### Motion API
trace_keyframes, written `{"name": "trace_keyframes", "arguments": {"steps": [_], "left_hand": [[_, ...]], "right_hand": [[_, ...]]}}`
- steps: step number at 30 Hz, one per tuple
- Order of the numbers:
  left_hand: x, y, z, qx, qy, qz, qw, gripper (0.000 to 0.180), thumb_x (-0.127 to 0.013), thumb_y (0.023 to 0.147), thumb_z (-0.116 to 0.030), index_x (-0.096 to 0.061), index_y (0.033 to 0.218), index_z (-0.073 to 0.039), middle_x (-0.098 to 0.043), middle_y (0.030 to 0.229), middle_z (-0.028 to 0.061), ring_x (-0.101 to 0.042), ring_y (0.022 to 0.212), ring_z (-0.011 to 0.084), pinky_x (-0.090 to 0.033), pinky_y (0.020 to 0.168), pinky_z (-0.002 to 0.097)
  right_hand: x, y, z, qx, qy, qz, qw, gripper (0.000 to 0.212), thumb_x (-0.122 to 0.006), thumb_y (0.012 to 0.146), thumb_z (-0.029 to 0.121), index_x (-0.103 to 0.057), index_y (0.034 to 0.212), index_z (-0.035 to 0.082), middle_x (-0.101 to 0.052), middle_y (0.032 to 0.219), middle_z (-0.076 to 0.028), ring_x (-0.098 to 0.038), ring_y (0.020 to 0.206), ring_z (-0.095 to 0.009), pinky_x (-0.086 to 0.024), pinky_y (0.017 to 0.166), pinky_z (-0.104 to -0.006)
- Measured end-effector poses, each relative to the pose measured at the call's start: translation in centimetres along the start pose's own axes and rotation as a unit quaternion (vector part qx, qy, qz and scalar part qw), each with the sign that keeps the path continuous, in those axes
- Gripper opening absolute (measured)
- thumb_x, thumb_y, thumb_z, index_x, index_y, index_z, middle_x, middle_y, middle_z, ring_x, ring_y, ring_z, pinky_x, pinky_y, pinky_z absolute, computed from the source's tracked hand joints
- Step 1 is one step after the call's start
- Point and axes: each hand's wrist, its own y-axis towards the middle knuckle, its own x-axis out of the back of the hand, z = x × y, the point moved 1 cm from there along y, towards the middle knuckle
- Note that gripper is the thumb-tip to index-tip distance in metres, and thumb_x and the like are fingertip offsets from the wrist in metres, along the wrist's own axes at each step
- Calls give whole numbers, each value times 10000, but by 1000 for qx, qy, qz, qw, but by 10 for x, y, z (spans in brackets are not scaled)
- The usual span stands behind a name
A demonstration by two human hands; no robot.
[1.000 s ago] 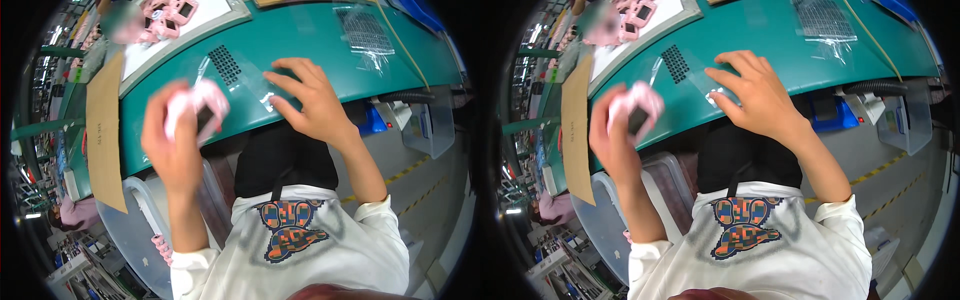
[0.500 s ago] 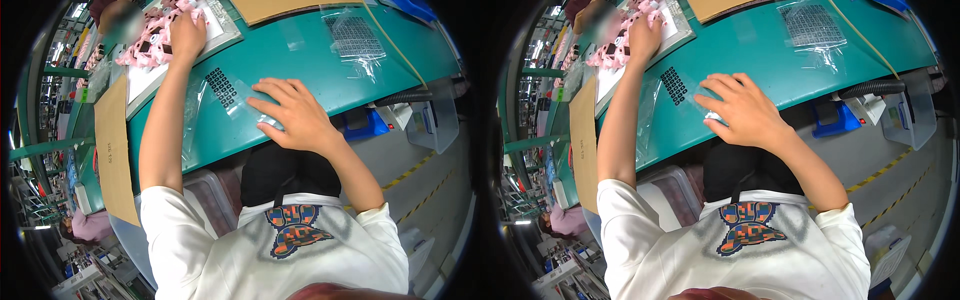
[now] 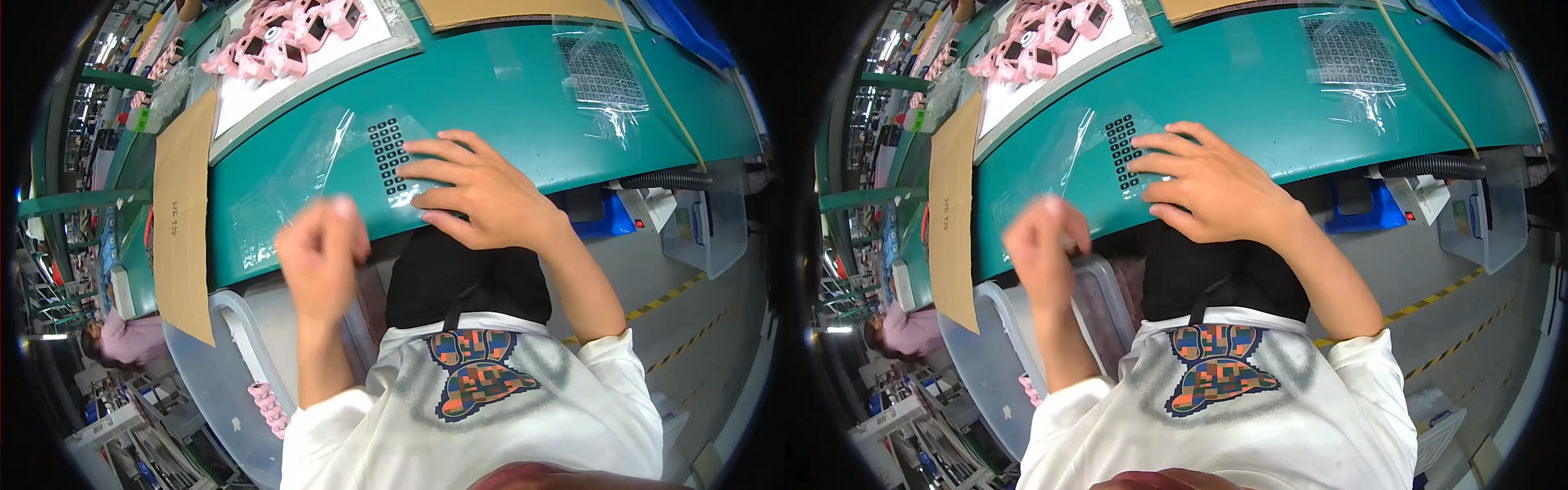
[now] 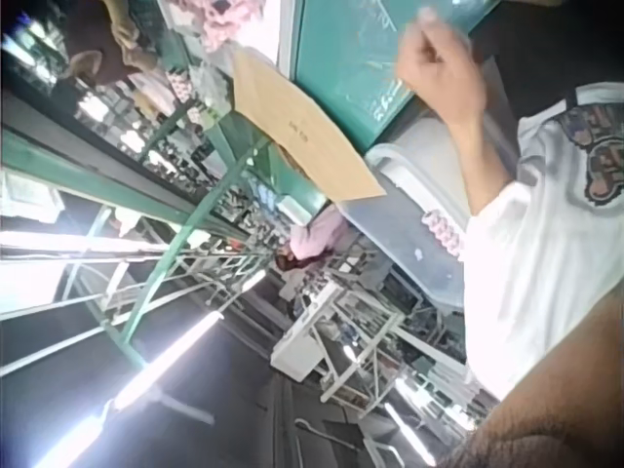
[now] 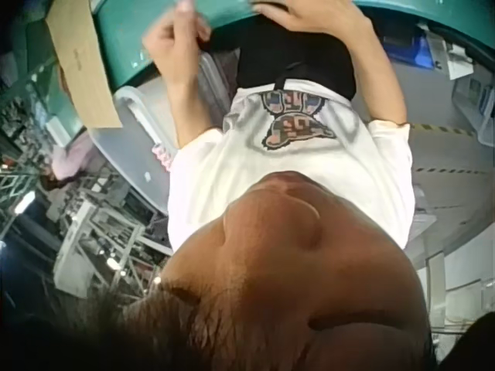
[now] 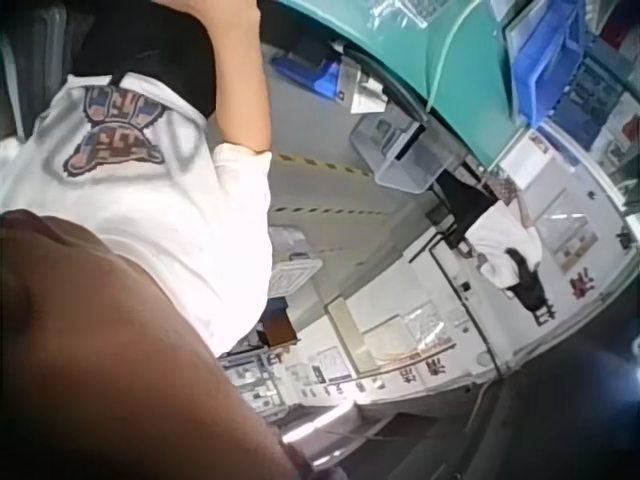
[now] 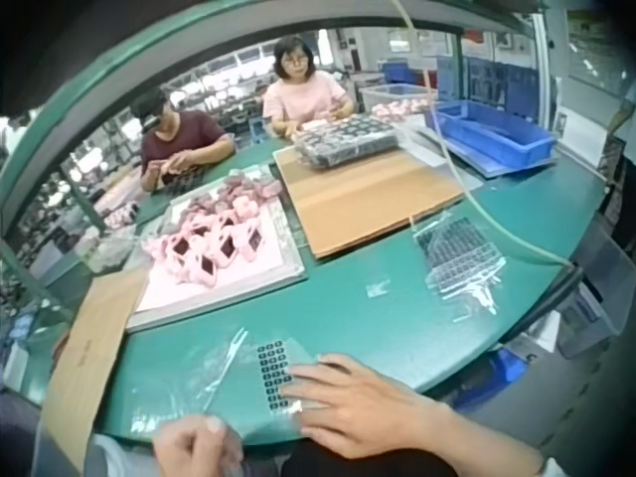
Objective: Assembling small toy cameras by placing internal components and snapping the plastic housing together.
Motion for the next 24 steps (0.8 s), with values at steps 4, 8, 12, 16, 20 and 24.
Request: {"name": "trace_keyframes", "arguments": {"steps": [4, 8, 12, 16, 20, 24], "left_hand": [[-7, -70, 57, 199, 71, 20, 977, 200, -646, 964, -119, -657, 813, 12, -637, 703, 32, -522, 625, 81, -419, 583, 236], [-41, -71, 68, 210, -197, -47, 956, 163, -616, 1003, -134, -671, 1026, 17, -695, 882, 80, -616, 787, 117, -473, 681, 250], [-55, -67, 78, 197, -432, -64, 878, 214, -566, 1050, -143, -623, 1167, 27, -700, 1072, 142, -657, 957, 176, -500, 791, 274], [-61, -72, 79, 183, -427, -87, 881, 204, -561, 1049, -129, -614, 1167, 29, -695, 1057, 130, -655, 936, 168, -509, 785, 274], [-64, -74, 81, 193, -460, -97, 861, 205, -516, 1055, -127, -589, 1180, 18, -642, 1147, 133, -628, 1044, 182, -519, 931, 285], [-61, -78, 88, 174, -490, -46, 853, 242, -525, 1052, -167, -588, 1196, 18, -624, 1173, 126, -602, 1098, 181, -495, 974, 266]], "right_hand": [[-1, 0, 4, 34, 35, 17, 999, 89, -718, 843, 135, -755, 914, 97, -696, 1220, -13, -590, 1255, -216, -374, 1123, -440], [-8, 5, 12, 54, 64, 17, 996, 69, -728, 821, 111, -754, 884, 95, -715, 1162, -4, -625, 1181, -200, -389, 1109, -430], [-13, 1, 20, 36, 74, -9, 997, 73, -719, 811, 93, -740, 881, 92, -715, 1111, -1, -643, 1075, -180, -415, 1064, -404], [-18, -1, 21, 61, 65, -76, 993, 65, -703, 836, 130, -705, 875, 79, -685, 1053, -12, -626, 962, -186, -427, 993, -380], [-23, -5, 23, 52, 77, -84, 992, 87, -681, 836, 181, -677, 814, 97, -619, 968, -23, -564, 969, -221, -411, 966, -404], [-25, -13, 34, 26, 57, -103, 993, 72, -671, 836, 158, -665, 788, 104, -602, 933, -29, -536, 912, -228, -401, 934, -396]]}}
